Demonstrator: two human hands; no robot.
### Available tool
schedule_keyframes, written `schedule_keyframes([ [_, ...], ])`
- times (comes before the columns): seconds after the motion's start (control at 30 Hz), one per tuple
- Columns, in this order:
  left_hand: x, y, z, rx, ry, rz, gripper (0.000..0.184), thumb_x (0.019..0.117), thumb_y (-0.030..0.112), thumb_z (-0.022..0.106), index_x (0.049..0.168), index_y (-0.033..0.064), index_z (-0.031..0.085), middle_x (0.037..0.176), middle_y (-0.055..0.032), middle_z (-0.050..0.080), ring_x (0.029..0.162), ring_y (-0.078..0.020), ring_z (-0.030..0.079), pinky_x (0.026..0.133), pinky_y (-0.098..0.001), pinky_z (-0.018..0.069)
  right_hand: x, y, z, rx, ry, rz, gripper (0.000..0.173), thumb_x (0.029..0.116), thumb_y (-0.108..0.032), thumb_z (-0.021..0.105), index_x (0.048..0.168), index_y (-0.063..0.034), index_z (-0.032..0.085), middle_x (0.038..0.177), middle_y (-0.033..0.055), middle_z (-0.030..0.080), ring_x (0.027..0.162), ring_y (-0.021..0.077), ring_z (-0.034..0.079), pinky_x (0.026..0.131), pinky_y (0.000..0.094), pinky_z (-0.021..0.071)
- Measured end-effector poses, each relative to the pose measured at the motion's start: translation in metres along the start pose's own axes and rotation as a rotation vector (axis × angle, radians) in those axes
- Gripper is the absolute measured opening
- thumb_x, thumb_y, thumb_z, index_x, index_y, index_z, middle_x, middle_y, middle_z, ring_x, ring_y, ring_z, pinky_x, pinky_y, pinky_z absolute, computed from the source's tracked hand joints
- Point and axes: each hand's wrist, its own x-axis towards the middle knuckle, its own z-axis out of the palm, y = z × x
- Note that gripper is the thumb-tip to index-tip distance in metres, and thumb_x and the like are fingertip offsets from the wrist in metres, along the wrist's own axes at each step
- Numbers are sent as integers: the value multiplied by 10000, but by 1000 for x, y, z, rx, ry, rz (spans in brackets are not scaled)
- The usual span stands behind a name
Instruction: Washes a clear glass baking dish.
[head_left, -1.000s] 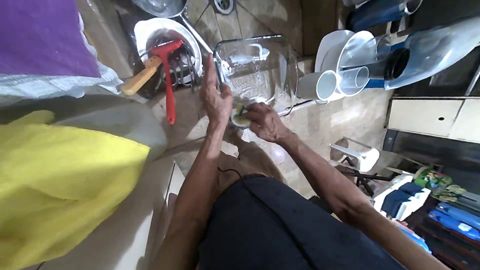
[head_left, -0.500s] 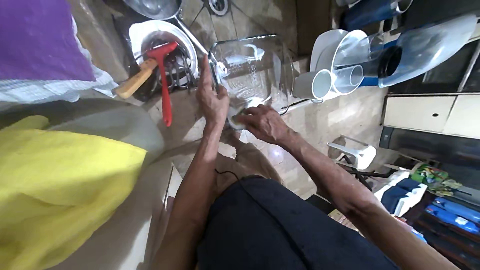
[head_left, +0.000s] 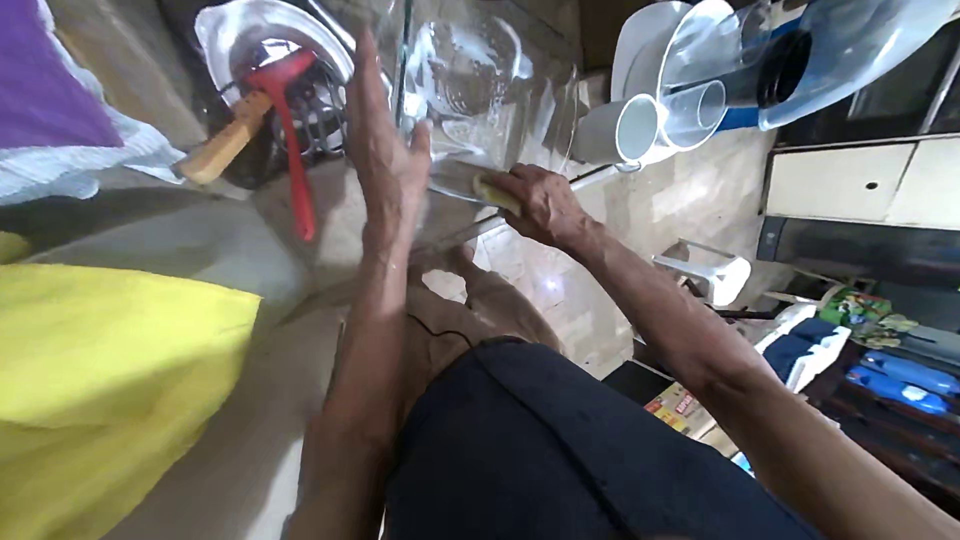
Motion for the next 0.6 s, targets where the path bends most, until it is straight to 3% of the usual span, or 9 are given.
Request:
schedule_keyframes([
  [0.03,-16,-4,9,-80,77,-17,831,898,199,712,1601,43,296,1535,-163,485,1386,-241,501,1151,-370,416,5,-6,2,31,29,30,491,878,-188,715,1366,-160,665,1062,178,693,903,347,698,741,513,579],
  [0.1,-37,-11,33,-317,217,-74,883,894,155,743,1598,-15,238,1570,-200,420,1334,-210,551,1059,-311,516,17,-21,7,88,77,110,503,855,-165,739,1353,-139,669,1057,185,688,847,339,702,706,519,584],
  [0.17,-38,-9,49,-451,290,-147,912,895,117,724,1613,-17,177,1593,-209,379,1301,-201,569,1028,-296,530,29,-38,14,147,101,203,546,836,-158,753,1371,-136,652,1103,173,683,887,327,705,737,514,597],
  [0.27,-19,4,61,-361,334,-253,831,911,65,579,1624,-3,156,1636,-181,333,1469,-180,402,1188,-274,344,39,-57,19,209,133,247,535,856,-191,768,1370,-101,650,1118,174,679,902,311,707,759,499,606],
  [0.33,-3,10,60,-324,352,-286,753,918,37,539,1613,30,251,1606,-144,403,1454,-161,425,1184,-272,344,39,-59,12,217,41,207,568,840,-215,787,1375,-94,639,1141,179,670,951,328,699,792,522,597],
  [0.47,18,4,59,-431,369,-206,652,873,-35,544,1519,20,469,1480,-136,564,1340,-137,545,1118,-257,415,28,-33,-13,-33,-247,37,554,789,-367,840,1301,-216,692,1250,166,642,1148,383,611,912,590,509],
  [0.6,25,2,55,-449,340,-202,651,836,-56,539,1477,59,542,1387,-93,646,1228,-121,623,1036,-272,483,11,6,-31,-248,-289,94,703,660,-311,925,1317,-251,681,1304,200,611,1204,448,551,931,639,453],
])
